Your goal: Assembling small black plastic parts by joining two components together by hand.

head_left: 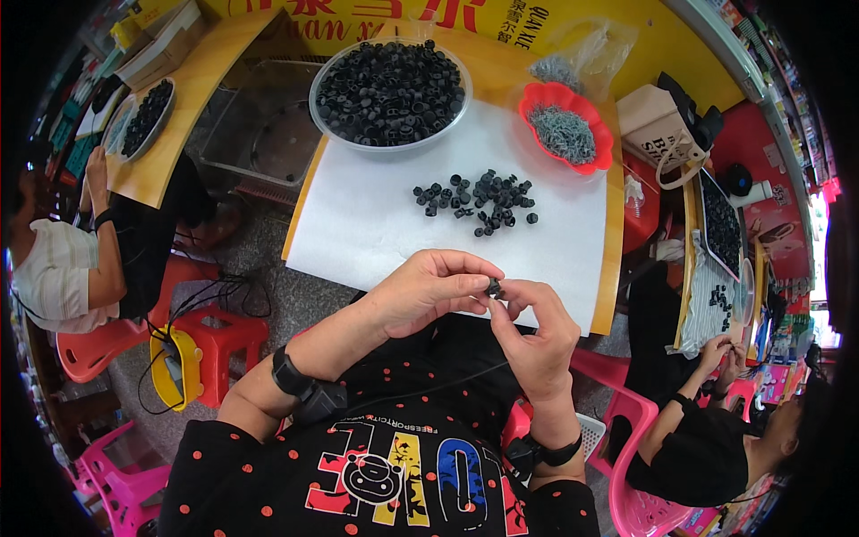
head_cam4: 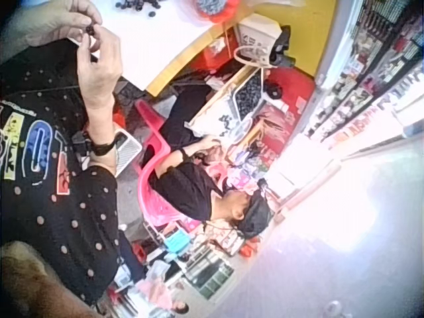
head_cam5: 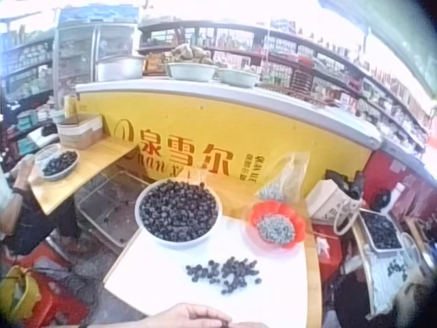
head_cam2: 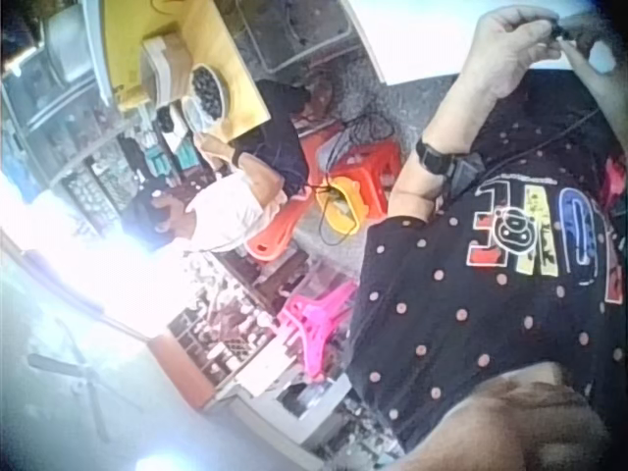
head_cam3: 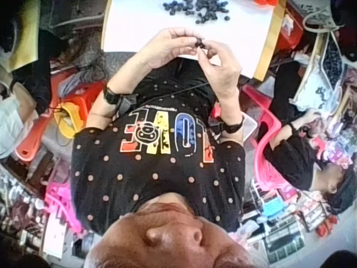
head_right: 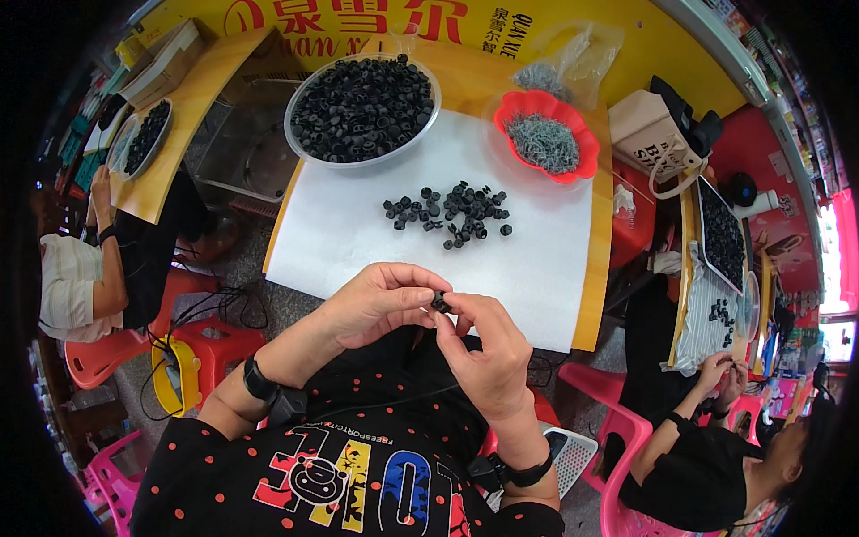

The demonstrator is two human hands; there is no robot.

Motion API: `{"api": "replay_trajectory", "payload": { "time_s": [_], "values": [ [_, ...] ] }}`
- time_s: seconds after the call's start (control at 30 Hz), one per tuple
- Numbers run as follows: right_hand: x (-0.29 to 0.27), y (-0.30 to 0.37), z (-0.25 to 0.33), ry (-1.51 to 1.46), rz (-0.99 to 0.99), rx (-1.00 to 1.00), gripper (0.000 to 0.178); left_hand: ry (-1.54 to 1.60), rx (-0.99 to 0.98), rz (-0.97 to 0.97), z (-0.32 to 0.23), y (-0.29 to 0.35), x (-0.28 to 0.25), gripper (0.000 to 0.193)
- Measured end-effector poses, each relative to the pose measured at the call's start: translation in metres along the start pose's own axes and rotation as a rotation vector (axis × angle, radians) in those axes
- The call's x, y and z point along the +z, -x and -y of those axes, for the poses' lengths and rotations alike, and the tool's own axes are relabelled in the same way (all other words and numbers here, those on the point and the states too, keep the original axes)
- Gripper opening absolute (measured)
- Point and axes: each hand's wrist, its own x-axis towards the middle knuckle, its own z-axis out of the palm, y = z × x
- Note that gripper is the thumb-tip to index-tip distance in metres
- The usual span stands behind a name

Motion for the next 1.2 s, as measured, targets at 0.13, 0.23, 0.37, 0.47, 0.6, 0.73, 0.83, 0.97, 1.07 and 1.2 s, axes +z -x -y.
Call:
{"api": "replay_trajectory", "payload": {
  "time_s": [0.13,0.23,0.37,0.47,0.6,0.73,0.83,0.97,1.07,1.2],
  "values": [
    [0.000,0.005,-0.003,-0.016,-0.010,0.003,0.024,0.003,0.014,0.000,0.002,0.000,0.001,0.025],
    [-0.001,0.005,-0.004,-0.024,-0.019,-0.026,0.024,0.014,0.009,-0.007,0.003,0.000,0.002,0.026],
    [0.000,0.004,-0.005,-0.005,-0.019,-0.068,0.025,0.023,0.015,-0.028,0.006,-0.001,0.003,0.026],
    [0.000,0.004,-0.002,-0.017,-0.020,-0.046,0.025,0.008,0.020,-0.043,0.006,-0.001,0.005,0.026],
    [-0.001,0.003,-0.003,0.005,-0.006,-0.030,0.025,0.001,0.007,-0.040,0.005,-0.001,0.008,0.027],
    [0.001,0.005,-0.007,0.002,-0.009,-0.053,0.023,0.023,0.007,-0.028,0.007,-0.001,0.006,0.027],
    [0.000,0.006,-0.007,-0.062,-0.008,0.036,0.024,0.036,0.013,-0.012,0.008,-0.001,0.005,0.027],
    [-0.006,0.005,-0.012,-0.273,0.050,0.226,0.026,0.037,0.006,0.070,0.010,0.000,-0.003,0.030],
    [-0.009,0.000,-0.011,-0.354,0.090,0.269,0.032,0.064,0.041,0.093,0.006,0.000,0.003,0.035],
    [-0.010,0.003,-0.016,-0.371,0.138,0.267,0.041,0.108,0.011,0.107,0.009,-0.001,0.000,0.037]
  ]
}}
